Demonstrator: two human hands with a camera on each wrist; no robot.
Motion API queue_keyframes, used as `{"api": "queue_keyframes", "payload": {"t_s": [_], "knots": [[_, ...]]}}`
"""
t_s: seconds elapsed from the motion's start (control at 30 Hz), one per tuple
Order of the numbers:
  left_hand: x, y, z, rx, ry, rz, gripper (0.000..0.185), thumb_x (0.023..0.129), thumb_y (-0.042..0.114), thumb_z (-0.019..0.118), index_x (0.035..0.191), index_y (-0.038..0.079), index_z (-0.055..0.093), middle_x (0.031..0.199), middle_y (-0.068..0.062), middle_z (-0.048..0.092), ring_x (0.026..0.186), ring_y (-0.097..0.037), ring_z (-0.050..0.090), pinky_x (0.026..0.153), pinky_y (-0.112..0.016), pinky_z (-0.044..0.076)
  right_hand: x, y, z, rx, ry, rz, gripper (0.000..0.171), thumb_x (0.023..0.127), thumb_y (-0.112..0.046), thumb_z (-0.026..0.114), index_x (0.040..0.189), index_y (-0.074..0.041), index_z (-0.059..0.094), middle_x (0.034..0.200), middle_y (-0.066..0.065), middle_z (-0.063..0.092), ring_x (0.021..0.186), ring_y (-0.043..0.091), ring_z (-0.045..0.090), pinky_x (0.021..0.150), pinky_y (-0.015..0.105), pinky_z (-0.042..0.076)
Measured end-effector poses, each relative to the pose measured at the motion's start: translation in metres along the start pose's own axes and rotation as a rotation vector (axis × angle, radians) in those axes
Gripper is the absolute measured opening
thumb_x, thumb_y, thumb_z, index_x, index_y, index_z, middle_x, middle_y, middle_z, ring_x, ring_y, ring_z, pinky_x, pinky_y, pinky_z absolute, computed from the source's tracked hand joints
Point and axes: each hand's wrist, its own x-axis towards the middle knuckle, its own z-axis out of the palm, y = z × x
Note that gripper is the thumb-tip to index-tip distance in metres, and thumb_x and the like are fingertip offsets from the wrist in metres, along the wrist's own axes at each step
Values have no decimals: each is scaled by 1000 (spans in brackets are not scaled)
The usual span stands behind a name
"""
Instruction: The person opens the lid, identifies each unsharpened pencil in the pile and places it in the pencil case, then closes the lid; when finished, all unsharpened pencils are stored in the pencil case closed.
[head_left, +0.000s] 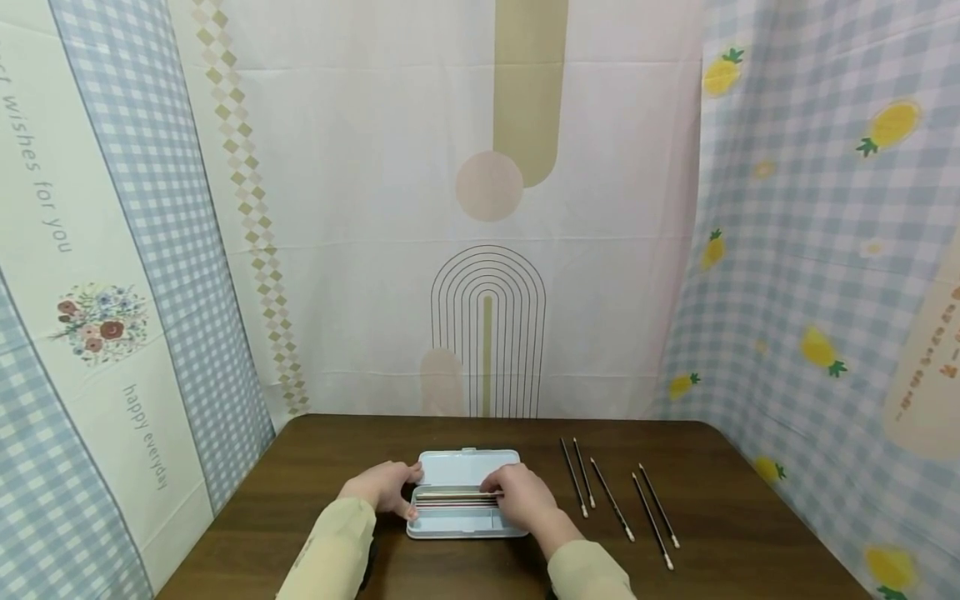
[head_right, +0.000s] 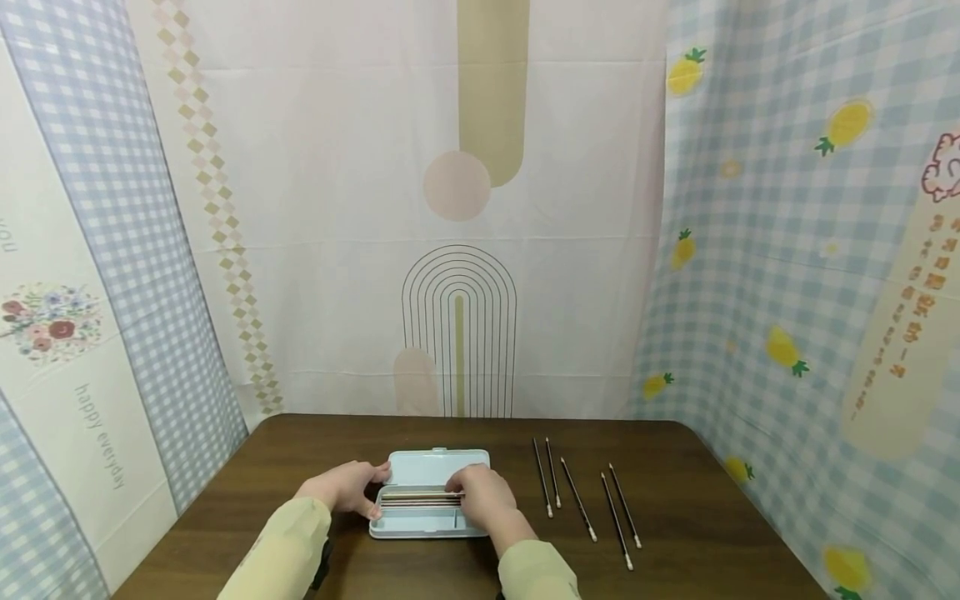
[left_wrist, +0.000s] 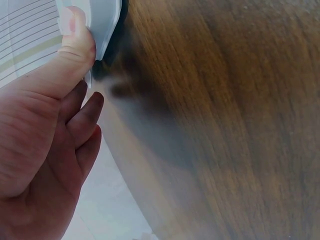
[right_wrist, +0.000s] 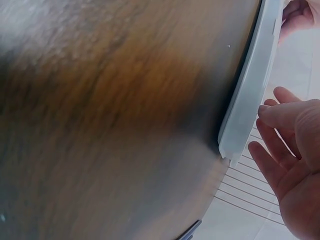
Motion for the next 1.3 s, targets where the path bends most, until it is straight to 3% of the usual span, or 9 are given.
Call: {"api": "queue_keyframes", "payload": {"t_s": [0.7, 1.3], "knots": [[-7, 6, -5, 8, 2, -3, 73, 77, 24, 96, 142, 4, 69, 153, -12, 61, 143, -40, 54, 119, -53, 42, -1, 5, 2, 5, -29, 30, 29, 89, 9, 72, 98, -15, 86, 95, -5, 78, 89, 13, 69, 84, 42, 62], [-5, 3, -3, 20, -6, -16, 74, 78, 26, 95, 144, 6, 68, 155, -12, 59, 143, -39, 54, 119, -54, 42, -11, 21, -8, 176, 13, 38, 31, 88, 14, 67, 102, -8, 84, 100, 1, 79, 96, 20, 72, 87, 47, 62]]}}
